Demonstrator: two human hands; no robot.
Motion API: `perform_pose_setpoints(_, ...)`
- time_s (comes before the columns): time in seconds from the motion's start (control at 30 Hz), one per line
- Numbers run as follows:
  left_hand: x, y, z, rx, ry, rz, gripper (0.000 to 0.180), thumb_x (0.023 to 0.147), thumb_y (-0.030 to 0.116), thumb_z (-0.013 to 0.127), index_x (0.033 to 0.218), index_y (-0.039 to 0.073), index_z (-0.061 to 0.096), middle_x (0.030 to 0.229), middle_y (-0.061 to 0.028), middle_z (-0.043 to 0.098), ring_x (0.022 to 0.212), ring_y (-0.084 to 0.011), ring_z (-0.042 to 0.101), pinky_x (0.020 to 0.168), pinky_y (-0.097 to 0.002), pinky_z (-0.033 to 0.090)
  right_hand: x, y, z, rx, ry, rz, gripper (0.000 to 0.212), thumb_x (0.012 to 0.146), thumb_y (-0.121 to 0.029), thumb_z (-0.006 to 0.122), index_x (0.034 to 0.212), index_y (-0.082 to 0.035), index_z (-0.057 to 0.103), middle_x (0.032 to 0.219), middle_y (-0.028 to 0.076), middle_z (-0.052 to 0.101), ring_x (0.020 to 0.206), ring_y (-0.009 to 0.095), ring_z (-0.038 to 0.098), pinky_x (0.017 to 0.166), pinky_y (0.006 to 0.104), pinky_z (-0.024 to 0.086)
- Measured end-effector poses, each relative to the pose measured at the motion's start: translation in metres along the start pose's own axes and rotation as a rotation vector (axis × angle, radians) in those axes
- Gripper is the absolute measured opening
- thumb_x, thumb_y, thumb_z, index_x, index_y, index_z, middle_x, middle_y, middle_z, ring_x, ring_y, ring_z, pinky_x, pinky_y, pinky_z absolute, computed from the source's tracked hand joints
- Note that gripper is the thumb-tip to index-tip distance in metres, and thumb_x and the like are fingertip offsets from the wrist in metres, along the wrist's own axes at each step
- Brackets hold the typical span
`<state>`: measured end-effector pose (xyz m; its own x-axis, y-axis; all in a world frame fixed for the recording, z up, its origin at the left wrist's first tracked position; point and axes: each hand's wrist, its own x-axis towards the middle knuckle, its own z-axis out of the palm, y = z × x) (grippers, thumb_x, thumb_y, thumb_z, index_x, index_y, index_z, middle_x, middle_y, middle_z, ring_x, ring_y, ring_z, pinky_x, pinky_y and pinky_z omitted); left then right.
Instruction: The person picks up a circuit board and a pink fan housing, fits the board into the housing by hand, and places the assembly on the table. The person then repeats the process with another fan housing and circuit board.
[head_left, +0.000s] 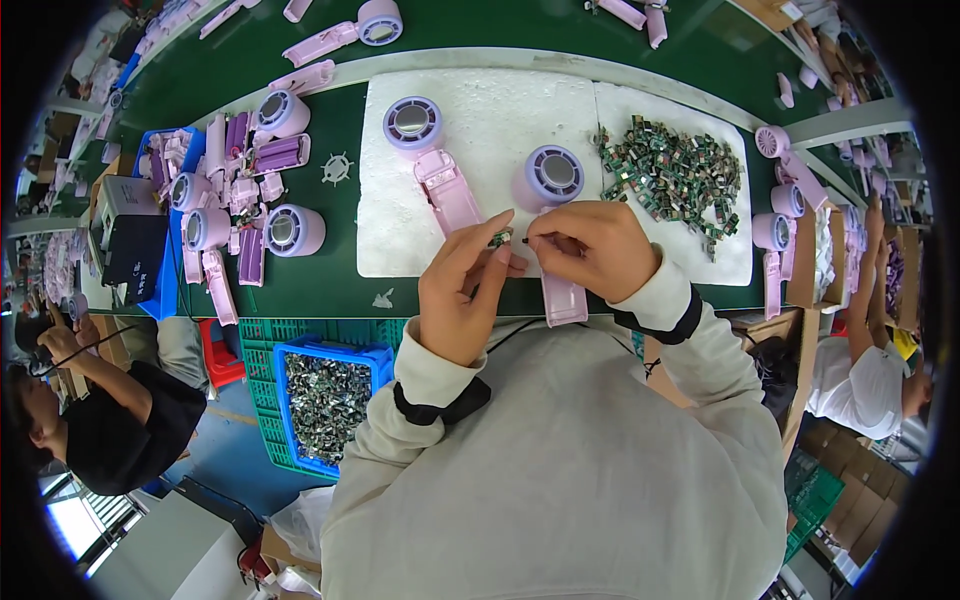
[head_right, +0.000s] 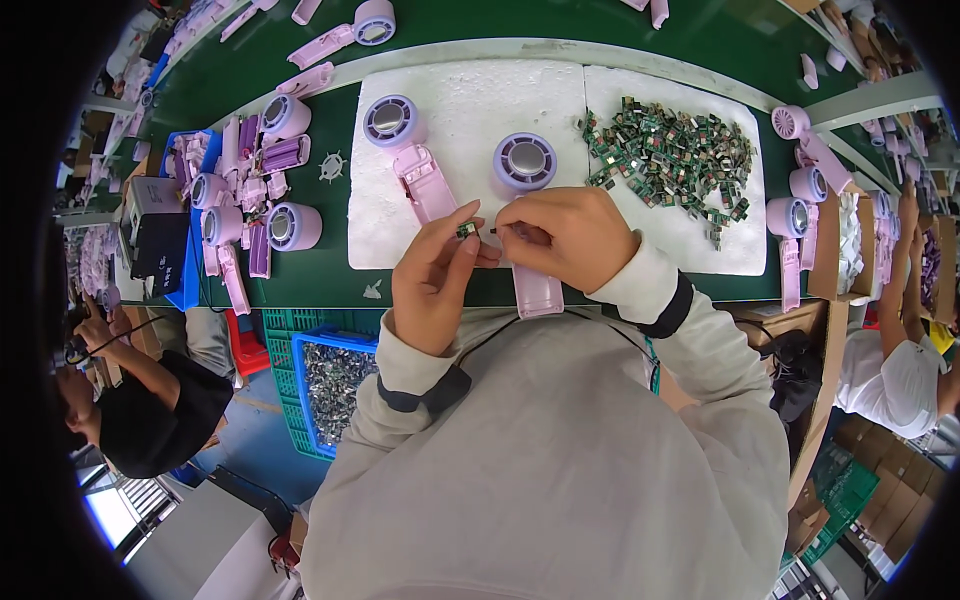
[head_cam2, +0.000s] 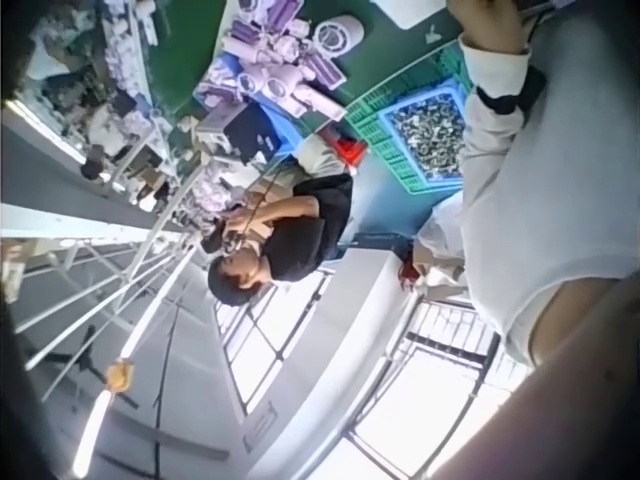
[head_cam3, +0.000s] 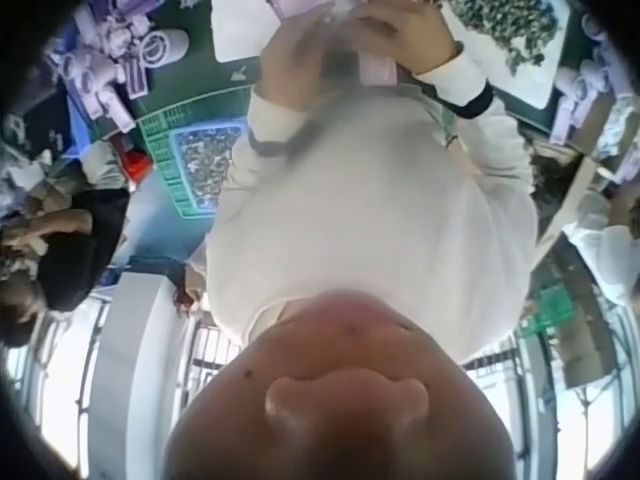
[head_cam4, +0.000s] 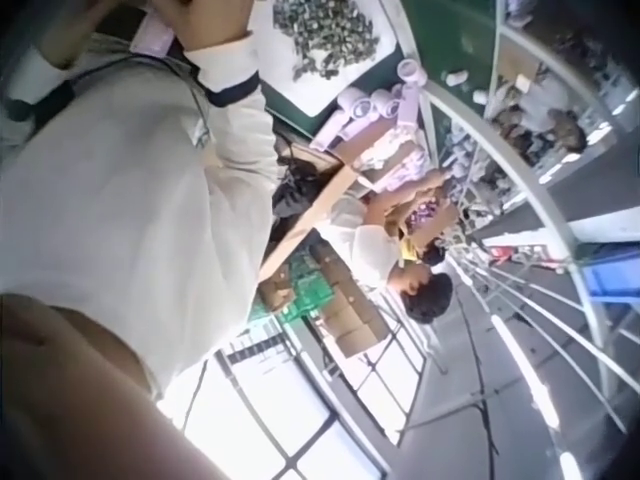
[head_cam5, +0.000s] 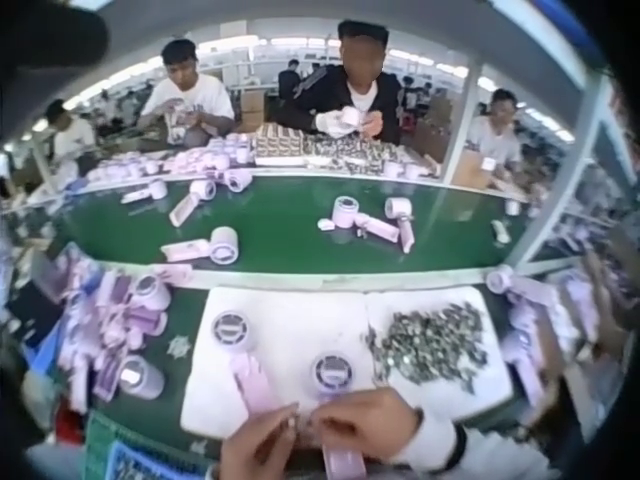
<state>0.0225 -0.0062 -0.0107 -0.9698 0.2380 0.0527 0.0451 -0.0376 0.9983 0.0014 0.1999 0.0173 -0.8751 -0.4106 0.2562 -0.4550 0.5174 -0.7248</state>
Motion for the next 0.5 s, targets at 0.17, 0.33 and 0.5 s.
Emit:
perform_pose_setpoints(0.17, -0.0005, 0.0006, -0.0025, -0.077, -0.078, -0.026, 0.035, 0.102, -0.005, 0.052, 0.137, -0.002, 0.058, 0.116, -0.0127, 0.065, 0.098, -0.0192, 0.070, 0.084, -0.0293, 0.059, 0.0005, -0.0050, 0.0005, 0.045, 0.038, 0.012, 0.013, 0.081, -0.004, 0.072, 0.093, -0.003, 0.070, 0.071, 0.008, 0.062, 0.058, 0.021, 0.059, 0.054, 0.0308, 0.047)
perform_pose_setpoints(0.33, -0.0013, 0.0020, -0.0009, -0.161, -0.071, -0.077, 0.034, 0.102, -0.003, 0.055, 0.136, -0.001, 0.059, 0.118, -0.0134, 0.068, 0.101, -0.0198, 0.072, 0.084, -0.0287, 0.059, 0.0009, -0.0024, 0.0019, 0.012, 0.058, -0.055, 0.013, 0.079, -0.005, 0.073, 0.091, -0.003, 0.070, 0.068, 0.007, 0.059, 0.055, 0.020, 0.056, 0.052, 0.0319, 0.044)
perform_pose_setpoints(0.5, -0.0050, -0.0051, 0.0000, -0.237, -0.064, -0.079, 0.032, 0.102, -0.001, 0.056, 0.134, -0.002, 0.060, 0.128, -0.0164, 0.067, 0.109, -0.0225, 0.070, 0.091, -0.0323, 0.060, -0.0010, -0.0044, 0.0009, 0.024, 0.040, -0.041, 0.012, 0.079, -0.005, 0.073, 0.090, -0.003, 0.069, 0.067, 0.006, 0.058, 0.055, 0.019, 0.056, 0.051, 0.0318, 0.043)
